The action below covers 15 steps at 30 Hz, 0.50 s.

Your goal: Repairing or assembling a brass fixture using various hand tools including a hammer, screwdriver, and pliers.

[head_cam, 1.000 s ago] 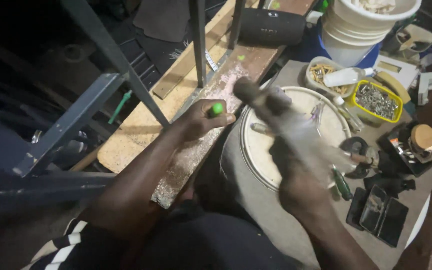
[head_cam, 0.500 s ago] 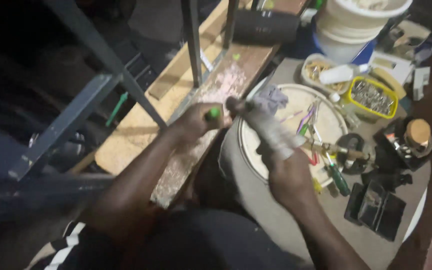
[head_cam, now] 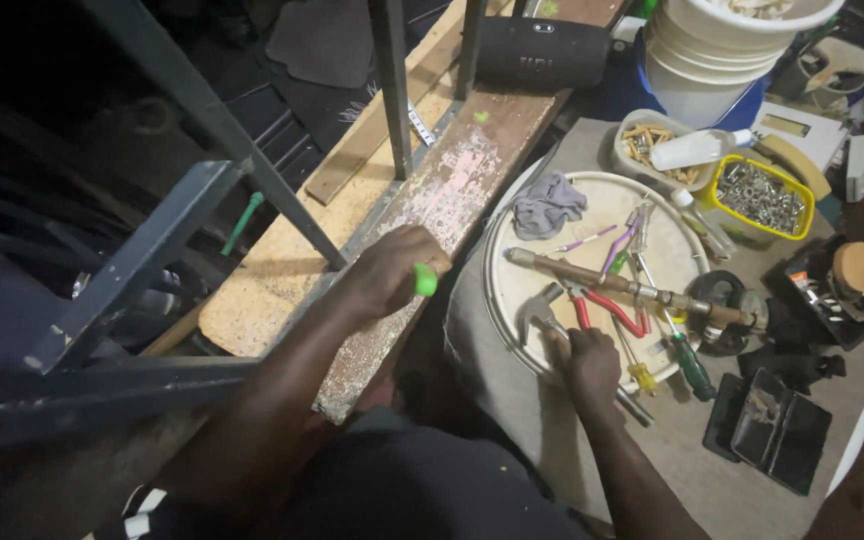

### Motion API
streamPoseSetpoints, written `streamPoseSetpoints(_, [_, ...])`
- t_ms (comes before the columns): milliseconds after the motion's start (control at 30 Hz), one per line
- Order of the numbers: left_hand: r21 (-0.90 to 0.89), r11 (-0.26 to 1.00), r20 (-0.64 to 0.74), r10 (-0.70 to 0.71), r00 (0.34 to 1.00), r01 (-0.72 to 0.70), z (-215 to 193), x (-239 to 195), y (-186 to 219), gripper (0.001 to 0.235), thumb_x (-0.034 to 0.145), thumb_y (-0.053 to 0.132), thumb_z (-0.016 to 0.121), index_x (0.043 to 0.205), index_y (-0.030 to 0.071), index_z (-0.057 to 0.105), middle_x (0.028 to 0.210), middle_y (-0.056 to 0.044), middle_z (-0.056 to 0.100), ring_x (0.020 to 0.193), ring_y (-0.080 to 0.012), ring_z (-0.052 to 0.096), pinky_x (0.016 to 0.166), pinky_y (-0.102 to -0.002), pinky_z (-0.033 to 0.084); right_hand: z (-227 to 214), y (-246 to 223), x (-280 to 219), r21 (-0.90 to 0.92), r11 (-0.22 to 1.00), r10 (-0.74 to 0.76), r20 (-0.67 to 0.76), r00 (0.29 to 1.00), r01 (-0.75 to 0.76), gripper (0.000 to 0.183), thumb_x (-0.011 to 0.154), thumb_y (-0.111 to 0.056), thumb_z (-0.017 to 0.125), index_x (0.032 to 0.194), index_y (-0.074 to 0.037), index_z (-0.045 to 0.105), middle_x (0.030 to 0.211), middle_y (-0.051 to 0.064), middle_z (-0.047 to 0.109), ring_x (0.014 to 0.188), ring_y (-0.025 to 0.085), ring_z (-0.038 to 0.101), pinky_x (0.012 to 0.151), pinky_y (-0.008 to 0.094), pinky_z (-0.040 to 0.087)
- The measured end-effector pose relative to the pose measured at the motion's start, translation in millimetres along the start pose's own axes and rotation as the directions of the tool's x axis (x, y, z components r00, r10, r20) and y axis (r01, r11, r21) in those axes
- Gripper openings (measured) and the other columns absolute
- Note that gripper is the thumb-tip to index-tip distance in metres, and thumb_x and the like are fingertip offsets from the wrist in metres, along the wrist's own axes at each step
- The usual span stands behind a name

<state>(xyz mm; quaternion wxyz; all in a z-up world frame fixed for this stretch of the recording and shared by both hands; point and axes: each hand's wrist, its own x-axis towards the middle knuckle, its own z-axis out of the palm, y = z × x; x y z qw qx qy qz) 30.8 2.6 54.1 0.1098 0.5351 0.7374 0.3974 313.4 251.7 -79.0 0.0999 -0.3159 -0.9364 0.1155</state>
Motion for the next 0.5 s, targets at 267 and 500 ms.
streamPoseSetpoints(267, [0.155,0.983,0.131,-0.118,0.984,0.098,27.7,6.9,9.4,0.011,0.104,0.018,0.057,0.099,0.014,0.066,0.095,-0.006,0.067,0.096,-0.0222,0.06,0.09,-0.041,0.048,-90.9,-101.8,33.9,0.349,0.937,0.029,0.015,0.999,-0.032,0.043,0.091,-0.042,0.064,0.116,-0.008,0.07,0.104,0.017,0.07,0.092,0.035,0.068,0.077,0.047,0.055])
streamPoseSetpoints(500, [0.264,0.96,0.099,0.071,0.993,-0.095,35.6,8.6,33.1,0.012,0.095,0.013,0.061,0.107,0.013,0.064,0.101,-0.007,0.067,0.105,-0.0256,0.064,0.093,-0.046,0.046,-183.7,-195.1,42.1,0.152,0.983,-0.162,0.439,0.884,0.105,0.045,0.095,-0.045,0.063,0.128,-0.015,0.065,0.111,0.017,0.07,0.094,0.037,0.071,0.079,0.048,0.055])
